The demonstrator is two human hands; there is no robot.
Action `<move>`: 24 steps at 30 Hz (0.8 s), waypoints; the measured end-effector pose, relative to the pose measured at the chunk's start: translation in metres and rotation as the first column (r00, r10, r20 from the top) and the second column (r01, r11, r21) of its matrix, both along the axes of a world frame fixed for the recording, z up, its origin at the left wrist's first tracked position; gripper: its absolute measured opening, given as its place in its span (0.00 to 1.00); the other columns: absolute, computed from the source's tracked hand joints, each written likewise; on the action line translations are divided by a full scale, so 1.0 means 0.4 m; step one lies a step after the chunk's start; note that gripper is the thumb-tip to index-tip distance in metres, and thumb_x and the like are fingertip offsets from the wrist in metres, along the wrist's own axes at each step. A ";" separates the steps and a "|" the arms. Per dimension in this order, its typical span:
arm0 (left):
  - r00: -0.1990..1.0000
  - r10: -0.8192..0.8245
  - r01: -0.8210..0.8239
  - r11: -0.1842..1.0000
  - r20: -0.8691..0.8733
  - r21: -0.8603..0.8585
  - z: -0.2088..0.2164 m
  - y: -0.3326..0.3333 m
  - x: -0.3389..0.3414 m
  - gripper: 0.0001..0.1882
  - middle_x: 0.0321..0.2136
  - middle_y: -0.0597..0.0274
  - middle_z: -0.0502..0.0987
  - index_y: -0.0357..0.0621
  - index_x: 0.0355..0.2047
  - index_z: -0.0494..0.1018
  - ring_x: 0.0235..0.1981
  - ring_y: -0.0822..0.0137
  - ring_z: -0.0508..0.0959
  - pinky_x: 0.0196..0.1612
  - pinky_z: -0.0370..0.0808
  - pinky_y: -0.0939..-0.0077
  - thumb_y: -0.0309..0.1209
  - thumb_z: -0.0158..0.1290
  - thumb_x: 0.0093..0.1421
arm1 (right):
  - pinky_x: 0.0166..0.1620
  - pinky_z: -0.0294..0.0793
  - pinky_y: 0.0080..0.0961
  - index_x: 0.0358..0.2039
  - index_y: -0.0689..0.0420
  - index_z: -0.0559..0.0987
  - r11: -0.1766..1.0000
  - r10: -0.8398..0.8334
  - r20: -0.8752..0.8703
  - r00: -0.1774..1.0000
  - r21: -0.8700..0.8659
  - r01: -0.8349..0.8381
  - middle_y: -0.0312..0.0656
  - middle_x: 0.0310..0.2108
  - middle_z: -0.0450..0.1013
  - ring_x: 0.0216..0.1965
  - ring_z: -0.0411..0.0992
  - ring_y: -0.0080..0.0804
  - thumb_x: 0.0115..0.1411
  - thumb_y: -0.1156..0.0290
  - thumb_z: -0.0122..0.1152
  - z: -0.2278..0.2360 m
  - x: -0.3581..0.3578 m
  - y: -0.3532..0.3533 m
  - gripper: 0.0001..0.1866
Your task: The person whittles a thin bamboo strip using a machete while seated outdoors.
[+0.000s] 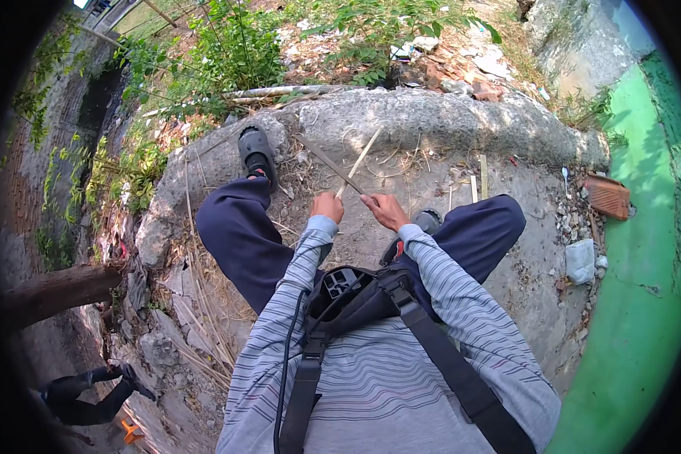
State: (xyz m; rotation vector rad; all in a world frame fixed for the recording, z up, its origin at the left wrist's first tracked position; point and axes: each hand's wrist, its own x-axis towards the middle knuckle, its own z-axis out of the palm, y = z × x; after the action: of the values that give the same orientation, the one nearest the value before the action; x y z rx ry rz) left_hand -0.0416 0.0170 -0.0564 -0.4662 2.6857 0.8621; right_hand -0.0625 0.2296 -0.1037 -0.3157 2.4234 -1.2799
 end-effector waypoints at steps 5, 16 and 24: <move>0.999 -0.034 0.033 0.995 0.003 0.098 0.032 0.006 0.028 0.16 0.34 0.37 0.82 0.37 0.33 0.83 0.41 0.38 0.83 0.47 0.78 0.47 0.37 0.53 0.65 | 0.36 0.70 0.47 0.33 0.67 0.81 0.994 -0.097 0.032 0.995 -0.051 0.099 0.61 0.24 0.74 0.29 0.74 0.58 0.68 0.34 0.47 -0.016 -0.022 0.011 0.41; 0.984 -0.118 0.079 0.959 0.133 0.271 0.057 -0.009 0.053 0.20 0.23 0.50 0.80 0.40 0.35 0.84 0.28 0.58 0.79 0.37 0.73 0.61 0.43 0.50 0.69 | 0.35 0.71 0.44 0.34 0.66 0.82 0.980 -0.189 -0.013 0.982 -0.060 0.187 0.58 0.23 0.74 0.28 0.75 0.55 0.67 0.33 0.47 -0.004 -0.042 0.038 0.41; 0.984 -0.078 0.006 0.913 0.160 0.407 0.066 -0.049 0.065 0.19 0.18 0.69 0.69 0.39 0.35 0.80 0.16 0.74 0.67 0.21 0.61 0.70 0.42 0.49 0.71 | 0.37 0.73 0.45 0.38 0.64 0.83 0.984 -0.174 -0.183 0.968 -0.079 0.162 0.59 0.24 0.75 0.31 0.76 0.61 0.68 0.35 0.49 0.000 -0.057 0.032 0.37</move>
State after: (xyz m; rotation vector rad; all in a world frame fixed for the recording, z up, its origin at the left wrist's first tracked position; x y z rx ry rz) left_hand -0.0158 -0.0025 -0.0298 -0.3635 2.2661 1.2652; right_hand -0.0852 0.2424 -0.1035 -0.2635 2.6206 -1.4618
